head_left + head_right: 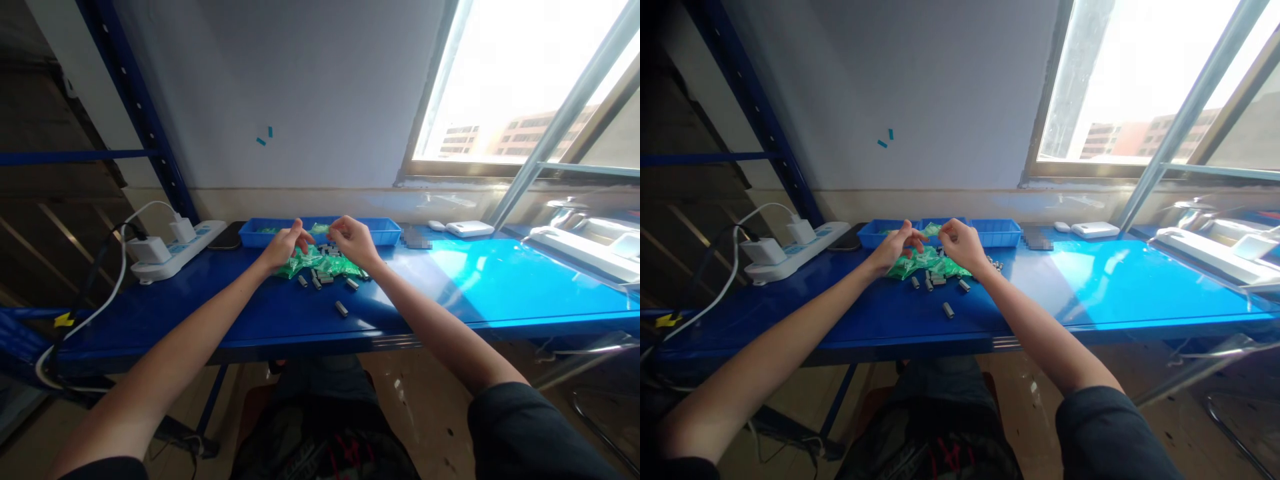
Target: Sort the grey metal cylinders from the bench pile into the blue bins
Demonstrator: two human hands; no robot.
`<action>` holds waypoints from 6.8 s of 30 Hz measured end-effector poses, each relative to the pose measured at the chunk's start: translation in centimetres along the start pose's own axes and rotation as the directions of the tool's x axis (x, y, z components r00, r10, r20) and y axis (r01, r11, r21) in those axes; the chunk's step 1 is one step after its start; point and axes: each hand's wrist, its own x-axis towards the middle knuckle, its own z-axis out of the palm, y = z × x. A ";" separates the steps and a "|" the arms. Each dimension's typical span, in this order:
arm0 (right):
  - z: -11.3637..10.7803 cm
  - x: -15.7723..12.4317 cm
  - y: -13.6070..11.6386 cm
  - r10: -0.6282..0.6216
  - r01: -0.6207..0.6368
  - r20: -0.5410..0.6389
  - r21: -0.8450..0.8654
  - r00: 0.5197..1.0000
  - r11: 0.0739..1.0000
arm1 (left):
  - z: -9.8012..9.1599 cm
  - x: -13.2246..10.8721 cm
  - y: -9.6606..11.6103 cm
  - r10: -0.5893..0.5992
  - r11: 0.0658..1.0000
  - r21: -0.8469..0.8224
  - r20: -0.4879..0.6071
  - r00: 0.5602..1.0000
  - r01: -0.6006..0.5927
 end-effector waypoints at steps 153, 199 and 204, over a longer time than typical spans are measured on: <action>0.5 -0.1 1.2 0.160 0.251 0.536 -0.612 0.829 0.750 | -0.9 1.1 -3.0 0.023 0.525 0.814 0.279 0.960 -0.249; 0.7 -0.5 -1.0 -0.041 0.182 0.321 -0.424 0.946 0.887 | -3.9 -0.1 -3.7 -0.046 0.542 0.840 -0.010 0.999 0.033; 1.1 -0.8 -1.1 -0.054 0.240 0.414 -0.412 0.908 0.879 | -3.4 0.5 -4.0 -0.315 0.553 0.818 0.030 0.949 0.158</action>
